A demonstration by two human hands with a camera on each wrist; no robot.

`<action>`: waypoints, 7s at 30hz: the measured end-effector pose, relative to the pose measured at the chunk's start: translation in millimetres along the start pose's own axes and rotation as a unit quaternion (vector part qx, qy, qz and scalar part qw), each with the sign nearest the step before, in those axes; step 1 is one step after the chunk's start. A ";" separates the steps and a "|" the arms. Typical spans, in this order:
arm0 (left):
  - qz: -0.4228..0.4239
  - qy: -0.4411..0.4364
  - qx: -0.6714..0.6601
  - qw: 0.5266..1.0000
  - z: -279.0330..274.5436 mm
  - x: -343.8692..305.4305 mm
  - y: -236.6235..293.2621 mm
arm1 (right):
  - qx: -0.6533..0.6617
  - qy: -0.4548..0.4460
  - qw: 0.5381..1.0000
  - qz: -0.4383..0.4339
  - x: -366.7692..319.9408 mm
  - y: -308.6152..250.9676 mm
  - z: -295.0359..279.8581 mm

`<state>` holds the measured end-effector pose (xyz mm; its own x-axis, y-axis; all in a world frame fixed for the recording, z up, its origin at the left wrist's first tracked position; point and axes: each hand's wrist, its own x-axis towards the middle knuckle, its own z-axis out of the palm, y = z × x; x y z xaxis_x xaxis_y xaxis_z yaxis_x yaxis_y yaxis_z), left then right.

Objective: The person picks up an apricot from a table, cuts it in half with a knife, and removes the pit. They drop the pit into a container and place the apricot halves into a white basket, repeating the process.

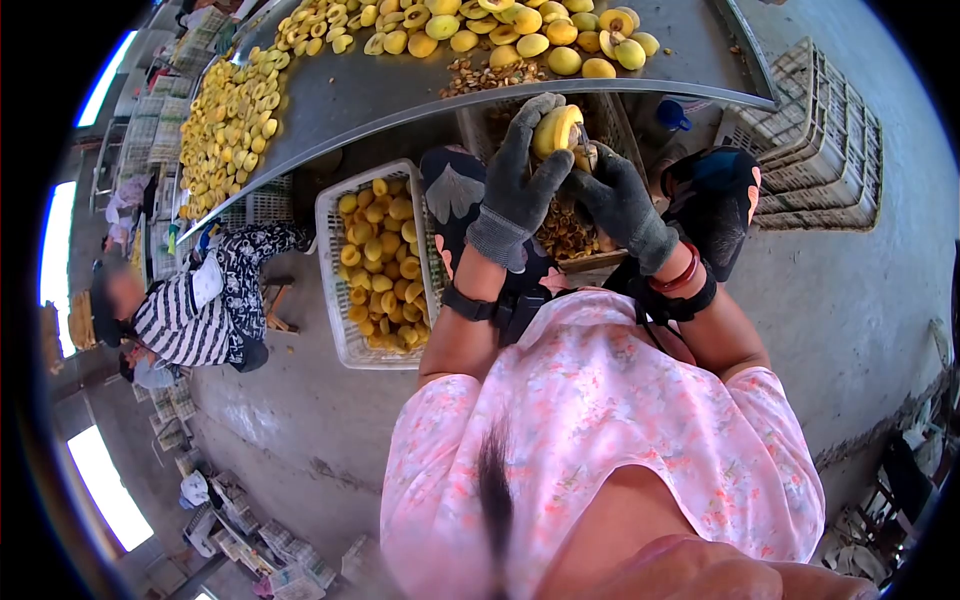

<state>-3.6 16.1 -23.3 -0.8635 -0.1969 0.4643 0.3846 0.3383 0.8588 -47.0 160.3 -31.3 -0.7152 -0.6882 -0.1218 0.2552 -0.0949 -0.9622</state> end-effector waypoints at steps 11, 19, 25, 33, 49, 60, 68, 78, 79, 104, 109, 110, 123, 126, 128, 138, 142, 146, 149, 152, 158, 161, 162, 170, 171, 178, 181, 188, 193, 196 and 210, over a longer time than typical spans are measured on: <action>-0.163 0.018 0.052 0.985 -0.2 -4.3 2.3 | -0.161 0.101 0.968 -0.164 17.6 11.2 -18.7; -0.139 0.089 0.058 0.985 -10.2 -4.4 -22.7 | -0.185 0.067 0.973 -0.122 5.8 13.0 -6.9; -0.120 0.154 -0.071 0.978 3.8 -7.2 -7.1 | -0.247 0.047 0.954 -0.163 9.0 27.5 6.6; -0.022 0.157 -0.071 0.985 14.0 -12.5 -12.7 | -0.311 0.079 0.936 -0.144 7.3 27.3 9.2; 0.128 0.123 -0.074 0.981 20.1 -16.3 -42.4 | -0.006 -0.008 0.999 -0.044 1.0 11.5 23.1; 0.152 0.122 -0.024 0.981 17.9 -22.2 -49.7 | -0.128 -0.005 0.979 -0.158 11.3 32.0 14.5; 0.138 0.119 -0.029 0.983 15.6 -22.6 -46.5 | 0.053 -0.108 0.988 0.092 -0.8 -2.1 10.1; 0.126 0.112 -0.081 0.982 14.3 -20.5 -43.7 | 0.025 -0.122 0.986 0.114 -2.6 -10.6 6.1; 0.126 0.110 -0.076 0.983 14.0 -20.5 -40.3 | 0.043 -0.137 0.981 0.132 -2.5 -11.0 4.5; 0.097 0.073 -0.115 0.986 15.9 -24.1 -49.3 | -0.035 -0.122 0.984 0.126 -3.0 1.8 0.3; 0.103 0.062 -0.071 0.990 15.4 -24.9 -56.7 | 0.006 -0.125 0.981 0.148 -7.2 -4.5 2.8; 0.102 0.056 -0.065 0.991 15.4 -26.6 -56.9 | 0.018 -0.130 0.978 0.162 -7.1 -2.6 0.0; 0.060 0.031 -0.120 0.990 13.7 -26.2 -54.2 | 0.036 -0.122 0.975 0.181 -2.1 12.9 -8.0; 0.008 0.028 -0.197 0.980 13.2 -19.5 -42.9 | 0.001 -0.137 0.975 0.178 -4.4 5.5 -7.9; -0.057 0.033 -0.296 0.953 11.5 -16.6 -39.0 | -0.036 -0.140 0.977 0.154 -7.6 3.6 -3.3; -0.110 0.182 -0.331 0.919 22.7 -15.3 -22.0 | -0.144 -0.064 0.982 0.108 -11.7 0.8 24.0; -0.098 0.190 -0.349 0.913 23.7 -16.4 -28.2 | -0.290 -0.056 0.955 0.033 -10.5 -1.0 25.8; -0.070 0.188 -0.330 0.922 23.5 -18.2 -31.0 | -0.145 -0.114 0.978 0.100 -6.3 5.3 13.6; -0.100 0.196 -0.325 0.920 21.4 -14.7 -23.0 | -0.232 -0.085 0.968 0.049 -6.6 2.8 20.3; -0.100 0.205 -0.321 0.919 20.5 -13.7 -21.7 | -0.365 -0.062 0.927 -0.057 0.9 14.9 22.6; -0.056 0.189 -0.286 0.938 18.8 -19.2 -26.4 | -0.170 -0.129 0.971 0.105 2.1 20.5 11.3; -0.079 0.190 -0.313 0.927 18.7 -18.6 -29.7 | -0.272 -0.099 0.955 0.059 2.4 22.1 14.3; -0.078 0.192 -0.310 0.928 18.8 -18.3 -28.9 | -0.339 -0.080 0.937 -0.012 3.2 24.1 17.5; -0.027 0.184 -0.295 0.937 20.7 -20.4 -30.4 | -0.212 -0.143 0.960 0.111 2.7 13.2 10.3; -0.035 0.182 -0.297 0.937 20.4 -20.0 -30.1 | -0.233 -0.136 0.955 0.127 3.7 14.5 10.4; -0.071 0.157 -0.288 0.942 21.4 -23.2 -34.8 | -0.474 -0.119 0.788 -0.375 13.3 50.3 0.6; -0.073 0.102 -0.353 0.927 14.8 -18.0 -38.4 | -0.240 -0.082 0.967 0.015 -6.4 12.3 22.4; -0.074 0.030 -0.333 0.940 0.6 -18.4 -38.6 | -0.178 -0.137 0.971 0.084 -9.2 3.8 19.3; -0.046 0.043 -0.320 0.945 0.9 -19.7 -33.4 | -0.305 -0.118 0.945 -0.022 -3.3 25.7 15.4; -0.043 0.033 -0.309 0.949 -0.7 -21.3 -29.2 | -0.294 -0.232 0.899 -0.227 0.3 27.2 2.2; -0.066 -0.004 -0.274 0.959 -7.5 -26.6 -28.7 | -0.044 -0.248 0.959 0.129 -5.1 26.2 1.1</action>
<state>10.8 4.7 -58.7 -0.9179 -0.1976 0.3440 0.3839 -0.2239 0.8958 -35.9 160.6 -55.7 -0.2330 -0.9400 -0.2492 0.3110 0.1708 -0.9349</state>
